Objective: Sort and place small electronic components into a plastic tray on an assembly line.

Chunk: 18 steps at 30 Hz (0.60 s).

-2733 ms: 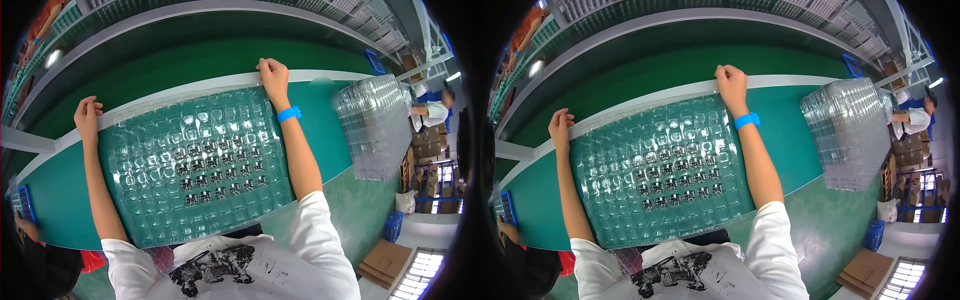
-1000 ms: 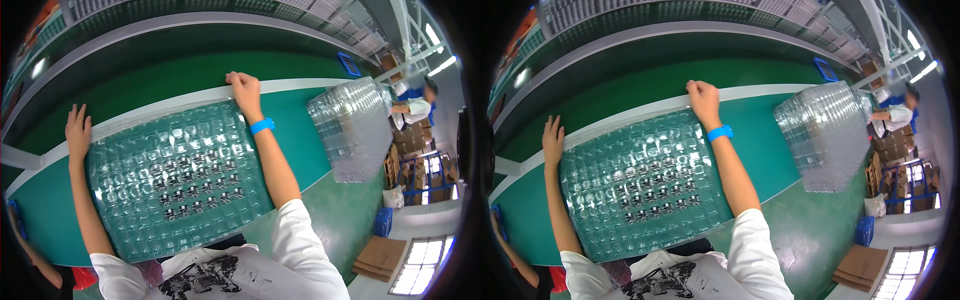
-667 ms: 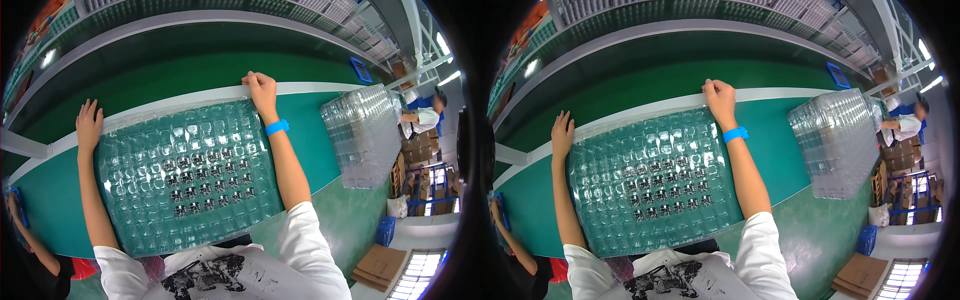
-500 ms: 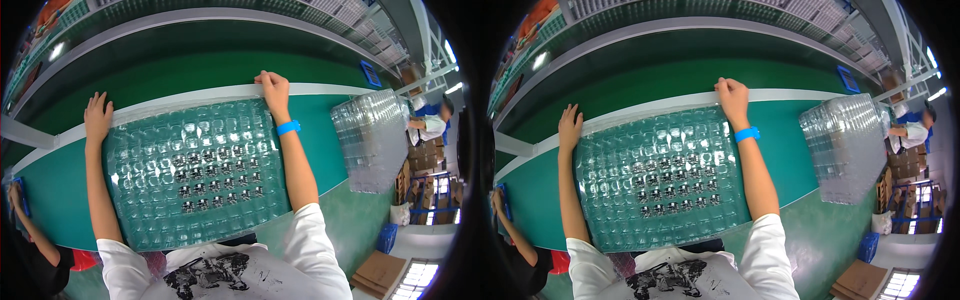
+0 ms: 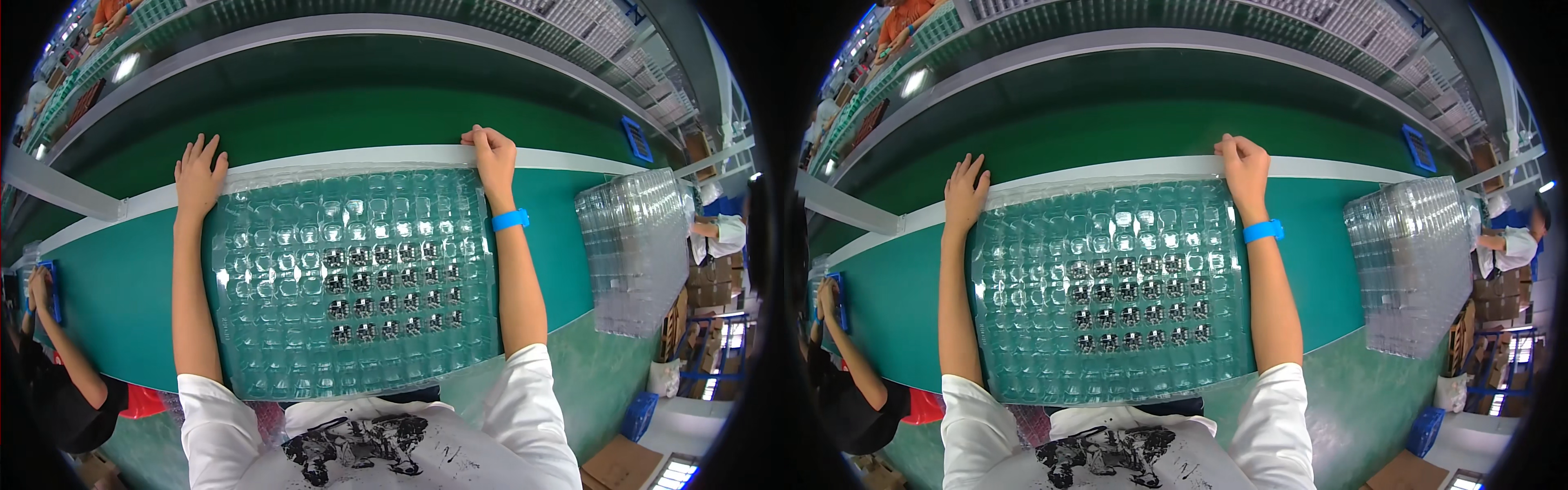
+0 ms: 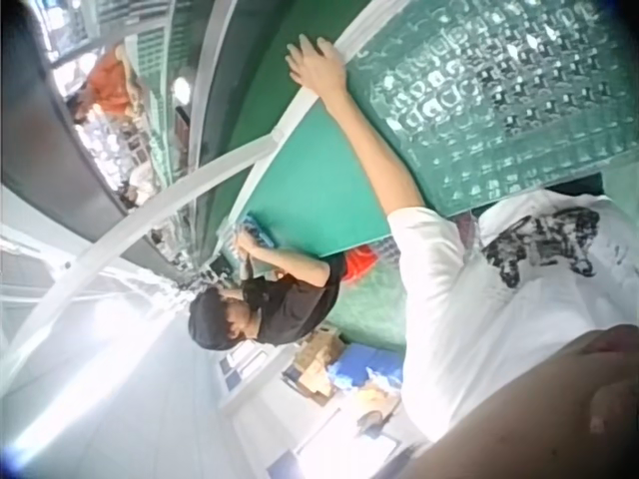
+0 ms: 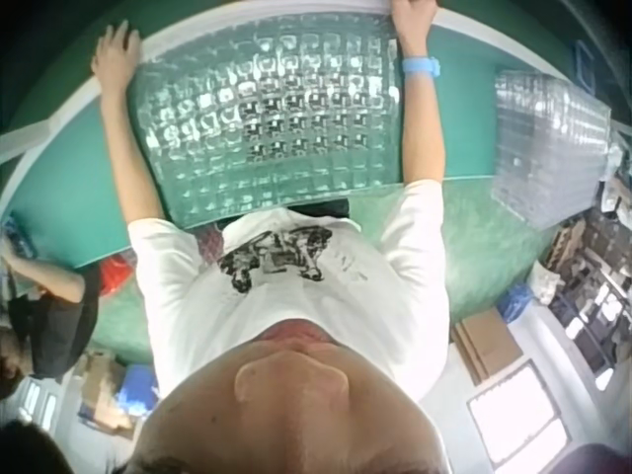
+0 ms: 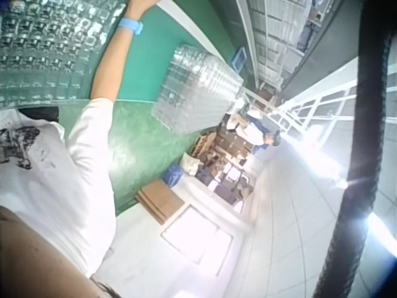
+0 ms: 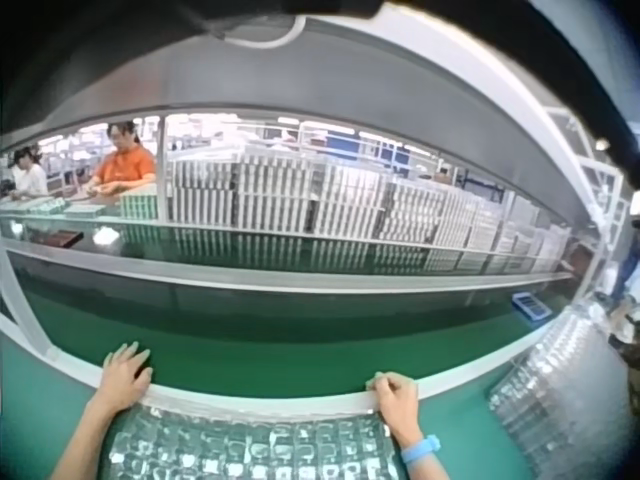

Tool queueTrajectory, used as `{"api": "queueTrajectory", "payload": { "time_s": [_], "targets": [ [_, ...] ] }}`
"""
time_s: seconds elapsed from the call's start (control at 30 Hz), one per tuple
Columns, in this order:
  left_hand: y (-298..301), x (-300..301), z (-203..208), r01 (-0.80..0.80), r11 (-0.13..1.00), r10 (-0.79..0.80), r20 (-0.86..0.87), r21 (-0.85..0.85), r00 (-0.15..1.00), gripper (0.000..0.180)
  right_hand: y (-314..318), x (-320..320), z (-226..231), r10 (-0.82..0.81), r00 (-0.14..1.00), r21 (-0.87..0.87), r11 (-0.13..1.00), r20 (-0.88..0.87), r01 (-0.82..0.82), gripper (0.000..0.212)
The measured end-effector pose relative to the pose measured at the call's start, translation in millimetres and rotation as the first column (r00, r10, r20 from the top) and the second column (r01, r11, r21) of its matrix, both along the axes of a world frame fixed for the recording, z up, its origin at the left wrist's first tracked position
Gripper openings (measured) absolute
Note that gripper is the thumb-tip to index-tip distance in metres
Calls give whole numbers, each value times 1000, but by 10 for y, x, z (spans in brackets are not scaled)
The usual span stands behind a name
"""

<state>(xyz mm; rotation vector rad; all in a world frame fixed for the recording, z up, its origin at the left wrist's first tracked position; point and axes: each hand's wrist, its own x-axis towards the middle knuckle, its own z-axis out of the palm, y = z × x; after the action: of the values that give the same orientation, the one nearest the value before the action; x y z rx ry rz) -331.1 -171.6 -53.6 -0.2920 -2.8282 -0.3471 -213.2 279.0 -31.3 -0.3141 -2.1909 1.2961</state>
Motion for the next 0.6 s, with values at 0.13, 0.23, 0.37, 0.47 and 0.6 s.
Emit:
{"api": "queueTrajectory", "payload": {
  "time_s": [0.13, 0.23, 0.37, 0.47, 0.6],
  "targets": [
    [-17, -24, -11, -18, 1000, 17, -18, -7, 1000, 47, -13, -2, 6, 4, 1000, -20, 1000, -6, -4, 28],
    [-4, -18, -7, -26, 1000, 26, -20, -7, 999, 46, 4, 6, 3, 1, 1000, -13, 1000, -3, -1, 28],
    [-4, -3, -2, -28, 1000, 28, -25, 2, 999, 47, 7, 5, 4, -2, 1000, 6, 1000, 15, 2, 28],
    [-23, -9, -10, -37, 999, 37, -38, -6, 999, 48, -18, 5, 4, -10, 1000, 6, 1000, 24, 10, 28],
    [-6, -19, -21, -35, 999, 34, -60, -14, 998, 48, 25, 8, -4, -13, 1000, 3, 1000, 24, 13, 28]
  ]
}}
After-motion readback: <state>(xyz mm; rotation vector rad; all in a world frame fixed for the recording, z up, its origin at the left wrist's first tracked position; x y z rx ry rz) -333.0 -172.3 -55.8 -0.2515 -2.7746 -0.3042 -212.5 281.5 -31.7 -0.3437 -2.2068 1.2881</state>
